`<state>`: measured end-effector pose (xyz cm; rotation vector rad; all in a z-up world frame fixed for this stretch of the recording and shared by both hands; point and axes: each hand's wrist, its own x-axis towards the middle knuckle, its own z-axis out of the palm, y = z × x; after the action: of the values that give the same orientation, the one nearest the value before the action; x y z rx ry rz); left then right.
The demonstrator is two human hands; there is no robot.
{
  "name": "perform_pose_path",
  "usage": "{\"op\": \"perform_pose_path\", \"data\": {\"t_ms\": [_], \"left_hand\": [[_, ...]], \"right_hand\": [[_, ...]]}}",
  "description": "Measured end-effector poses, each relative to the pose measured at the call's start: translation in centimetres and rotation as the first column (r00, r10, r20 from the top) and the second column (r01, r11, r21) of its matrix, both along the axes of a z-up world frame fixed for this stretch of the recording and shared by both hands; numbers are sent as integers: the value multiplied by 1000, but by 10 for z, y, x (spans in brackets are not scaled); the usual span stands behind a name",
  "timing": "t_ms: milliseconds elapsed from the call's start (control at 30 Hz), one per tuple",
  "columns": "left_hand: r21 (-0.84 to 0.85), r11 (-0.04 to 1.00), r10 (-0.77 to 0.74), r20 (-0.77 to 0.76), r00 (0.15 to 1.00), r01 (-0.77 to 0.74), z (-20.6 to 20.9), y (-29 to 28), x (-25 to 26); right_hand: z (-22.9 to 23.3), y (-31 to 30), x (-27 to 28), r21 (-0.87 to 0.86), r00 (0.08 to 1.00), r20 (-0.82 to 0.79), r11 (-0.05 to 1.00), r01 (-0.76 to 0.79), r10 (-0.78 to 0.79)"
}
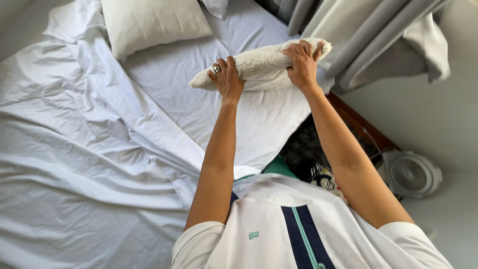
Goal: Arranging pillows and folding a small cloth on a bed.
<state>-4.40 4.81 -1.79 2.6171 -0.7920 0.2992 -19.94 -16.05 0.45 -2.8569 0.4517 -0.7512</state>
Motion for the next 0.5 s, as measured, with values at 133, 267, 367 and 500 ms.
{"op": "perform_pose_path", "data": {"t_ms": [133,267,367,500], "left_hand": [[-80,995,-58,49,997,61,-8,22,-20],[-66,986,-153,45,987,155,0,31,-41],[-22,977,-211,33,977,212,12,28,-60],[19,959,-282,-53,958,284,34,20,-80]], "right_hand": [[-4,31,-41,22,999,28,999,26,-26],[0,58,-83,52,992,48,992,115,-118],[8,71,-113,118,981,77,979,166,-176],[28,80,-146,117,968,110,970,213,-226]]}}
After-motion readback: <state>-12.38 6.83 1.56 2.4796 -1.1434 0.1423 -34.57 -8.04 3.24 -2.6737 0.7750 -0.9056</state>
